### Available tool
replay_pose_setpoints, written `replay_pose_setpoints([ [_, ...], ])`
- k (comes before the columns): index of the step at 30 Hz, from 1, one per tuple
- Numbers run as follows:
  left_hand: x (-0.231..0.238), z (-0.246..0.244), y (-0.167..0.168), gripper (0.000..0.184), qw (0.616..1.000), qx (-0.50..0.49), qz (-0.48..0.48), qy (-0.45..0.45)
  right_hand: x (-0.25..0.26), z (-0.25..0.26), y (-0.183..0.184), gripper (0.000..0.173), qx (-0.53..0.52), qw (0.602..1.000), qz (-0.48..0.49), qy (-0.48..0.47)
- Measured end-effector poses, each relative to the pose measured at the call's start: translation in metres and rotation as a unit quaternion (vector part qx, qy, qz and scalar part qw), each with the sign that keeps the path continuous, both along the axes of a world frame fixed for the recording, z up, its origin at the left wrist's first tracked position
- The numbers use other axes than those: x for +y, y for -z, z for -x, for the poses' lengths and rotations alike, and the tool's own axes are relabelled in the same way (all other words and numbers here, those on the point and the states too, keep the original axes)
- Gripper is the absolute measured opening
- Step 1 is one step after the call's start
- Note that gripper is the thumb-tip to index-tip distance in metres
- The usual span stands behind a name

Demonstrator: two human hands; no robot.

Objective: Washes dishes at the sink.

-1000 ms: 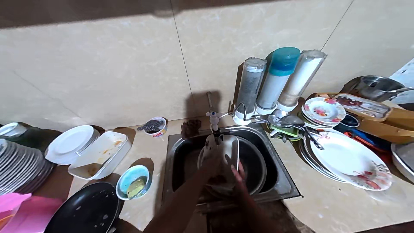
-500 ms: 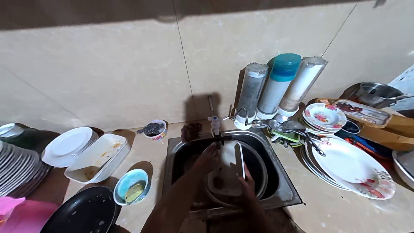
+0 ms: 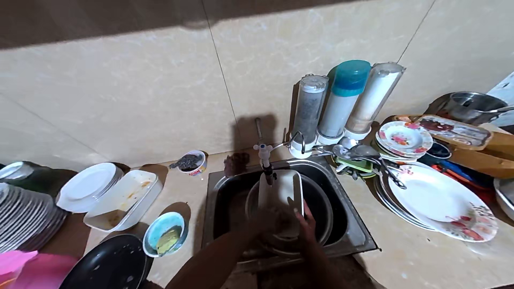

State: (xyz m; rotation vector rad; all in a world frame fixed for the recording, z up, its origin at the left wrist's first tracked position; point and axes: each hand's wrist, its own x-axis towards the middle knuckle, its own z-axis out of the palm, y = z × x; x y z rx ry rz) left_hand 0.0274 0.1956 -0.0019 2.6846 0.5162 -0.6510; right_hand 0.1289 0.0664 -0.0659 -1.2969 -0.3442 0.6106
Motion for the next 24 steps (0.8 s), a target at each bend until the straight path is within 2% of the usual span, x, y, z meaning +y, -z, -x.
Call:
replay_pose_setpoints([
  [2, 0.008, -0.013, -0.01, 0.046, 0.995, -0.062, -0.033, -0.065, -0.001, 0.0, -0.002, 0.062, 0.001, 1.0, 0.0, -0.004],
  [5, 0.001, -0.023, -0.006, 0.044, 0.991, -0.064, -0.067, -0.099, -0.001, 0.002, -0.004, 0.063, 0.004, 1.0, 0.003, -0.001],
  [8, -0.018, -0.026, 0.003, 0.049, 0.988, -0.038, 0.008, -0.149, 0.0, -0.003, 0.002, 0.062, 0.017, 1.0, -0.013, 0.015],
  [10, -0.015, -0.027, 0.0, 0.046, 0.985, -0.058, 0.041, -0.157, 0.0, -0.005, 0.004, 0.061, 0.033, 0.999, -0.023, 0.016],
  [13, -0.006, -0.016, -0.027, 0.041, 0.967, -0.168, -0.051, -0.185, -0.001, -0.005, 0.004, 0.061, 0.019, 0.999, -0.029, 0.002],
  [14, 0.001, -0.009, -0.031, 0.042, 0.949, -0.21, -0.077, -0.223, -0.001, -0.005, 0.002, 0.063, 0.015, 1.0, -0.025, 0.0],
  [16, 0.018, 0.007, -0.028, 0.05, 0.908, -0.237, -0.036, -0.343, -0.002, -0.005, -0.001, 0.064, 0.026, 0.999, -0.025, 0.004],
  [19, 0.027, 0.031, -0.007, 0.048, 0.829, -0.258, 0.187, -0.459, -0.001, -0.007, 0.004, 0.063, 0.052, 0.997, -0.048, -0.013],
  [21, 0.019, 0.036, -0.001, 0.044, 0.724, -0.288, 0.368, -0.508, -0.002, -0.008, 0.006, 0.059, 0.072, 0.996, -0.036, -0.045],
  [22, 0.016, 0.037, 0.001, 0.047, 0.679, -0.299, 0.424, -0.519, -0.001, -0.008, 0.006, 0.057, 0.081, 0.995, -0.026, -0.051],
  [24, 0.01, 0.04, 0.0, 0.05, 0.638, -0.311, 0.475, -0.521, 0.0, -0.008, 0.008, 0.058, 0.065, 0.995, -0.023, -0.073],
])
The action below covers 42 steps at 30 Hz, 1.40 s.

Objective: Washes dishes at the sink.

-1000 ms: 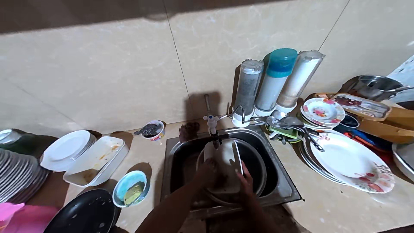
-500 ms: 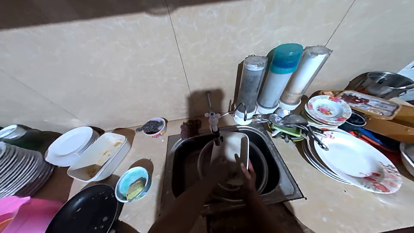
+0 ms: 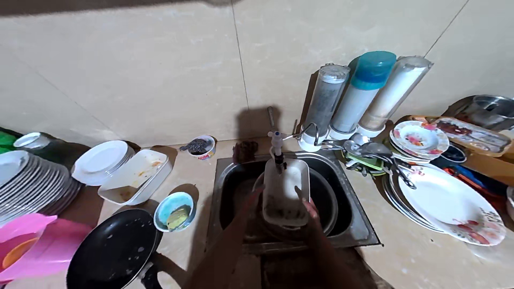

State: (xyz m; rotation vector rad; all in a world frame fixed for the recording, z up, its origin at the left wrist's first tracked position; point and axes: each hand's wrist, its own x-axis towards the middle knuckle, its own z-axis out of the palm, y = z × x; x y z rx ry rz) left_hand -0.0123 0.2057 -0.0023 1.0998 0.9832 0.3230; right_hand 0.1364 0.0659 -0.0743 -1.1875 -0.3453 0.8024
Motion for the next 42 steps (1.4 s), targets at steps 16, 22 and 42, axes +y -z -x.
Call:
replay_pose_setpoints([
  [16, -0.033, -0.027, -0.022, 0.046, 0.971, 0.061, -0.105, -0.204, 0.011, 0.009, -0.018, 0.051, 0.194, 0.979, 0.068, -0.01],
  [22, -0.041, -0.023, -0.025, 0.055, 0.963, 0.048, -0.11, -0.24, 0.014, 0.012, -0.012, 0.047, 0.122, 0.988, 0.088, -0.026],
  [42, -0.036, -0.012, -0.015, 0.056, 0.931, -0.038, -0.07, -0.355, 0.049, -0.016, -0.05, 0.056, 0.075, 0.973, 0.171, -0.139],
])
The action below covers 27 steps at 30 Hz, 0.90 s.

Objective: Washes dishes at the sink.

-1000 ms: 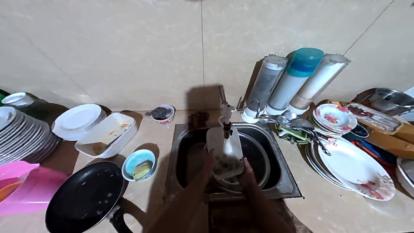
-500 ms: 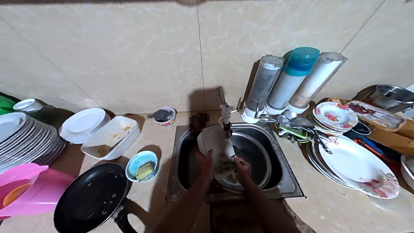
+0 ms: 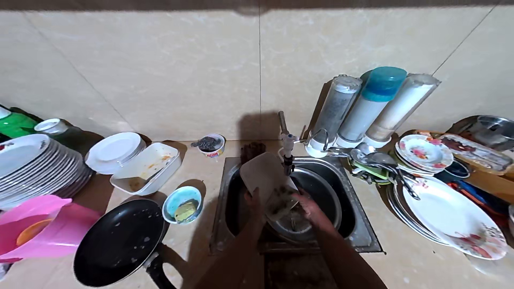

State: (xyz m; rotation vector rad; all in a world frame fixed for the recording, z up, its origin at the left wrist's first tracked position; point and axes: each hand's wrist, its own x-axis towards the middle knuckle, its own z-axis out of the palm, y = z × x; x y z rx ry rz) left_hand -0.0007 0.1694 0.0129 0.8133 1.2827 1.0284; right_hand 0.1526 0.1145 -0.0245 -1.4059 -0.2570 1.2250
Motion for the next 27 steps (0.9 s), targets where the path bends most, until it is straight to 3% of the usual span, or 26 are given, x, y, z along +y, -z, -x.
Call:
replay_pose_setpoints([
  [3, -0.002, -0.002, -0.003, 0.058, 1.0, 0.006, 0.025, 0.009, -0.003, -0.01, -0.008, 0.045, 0.061, 0.989, -0.073, 0.115],
  [6, -0.005, -0.008, -0.007, 0.056, 1.0, 0.004, 0.017, -0.001, -0.004, -0.016, -0.006, 0.015, 0.039, 0.963, -0.094, 0.251],
  [7, -0.005, -0.008, -0.007, 0.055, 1.0, 0.006, 0.013, -0.006, -0.005, -0.016, -0.004, 0.018, 0.045, 0.959, -0.091, 0.265],
  [11, 0.001, -0.002, -0.006, 0.06, 1.0, 0.003, -0.008, -0.016, 0.0, -0.013, 0.011, 0.032, 0.119, 0.971, -0.047, 0.204],
  [14, 0.006, -0.003, -0.007, 0.062, 1.0, -0.004, -0.008, -0.016, 0.011, 0.001, 0.021, 0.036, 0.109, 0.978, 0.008, 0.176],
  [18, 0.006, 0.002, -0.02, 0.06, 0.999, -0.02, 0.037, -0.018, 0.02, 0.011, 0.021, 0.036, 0.171, 0.968, -0.044, 0.179],
  [21, 0.011, 0.018, -0.022, 0.056, 0.997, -0.034, 0.053, -0.035, 0.032, 0.01, 0.024, 0.021, 0.204, 0.964, -0.027, 0.171],
  [27, 0.034, 0.056, -0.022, 0.044, 0.991, -0.033, -0.085, -0.1, 0.043, 0.053, -0.013, 0.025, 0.178, 0.982, -0.04, 0.057],
])
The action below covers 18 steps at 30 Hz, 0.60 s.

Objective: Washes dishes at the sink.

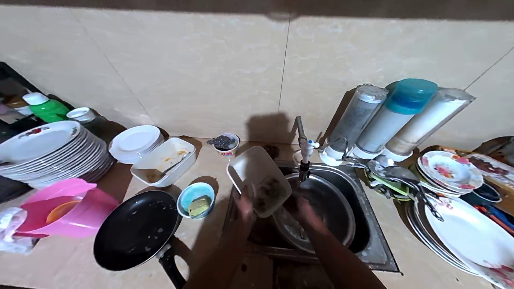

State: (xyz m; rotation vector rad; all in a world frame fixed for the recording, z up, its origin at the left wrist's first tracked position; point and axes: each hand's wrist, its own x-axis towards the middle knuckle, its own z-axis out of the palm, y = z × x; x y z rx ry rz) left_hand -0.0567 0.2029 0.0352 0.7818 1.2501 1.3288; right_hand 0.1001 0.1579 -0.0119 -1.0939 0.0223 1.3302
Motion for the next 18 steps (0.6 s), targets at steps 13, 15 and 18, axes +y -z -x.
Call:
replay_pose_setpoints([
  [13, 0.02, 0.064, 0.027, 0.073, 0.775, 0.398, -0.491, -0.015, 0.029, 0.102, 0.007, 0.051, 0.026, 0.994, -0.012, -0.109],
  [15, 0.018, 0.067, 0.025, 0.077, 0.756, 0.42, -0.502, -0.011, 0.028, 0.104, 0.01, 0.052, -0.008, 0.993, 0.019, -0.115],
  [18, 0.015, 0.069, 0.014, 0.079, 0.752, 0.448, -0.484, -0.007, 0.02, 0.103, 0.001, 0.045, -0.154, 0.965, 0.07, -0.2],
])
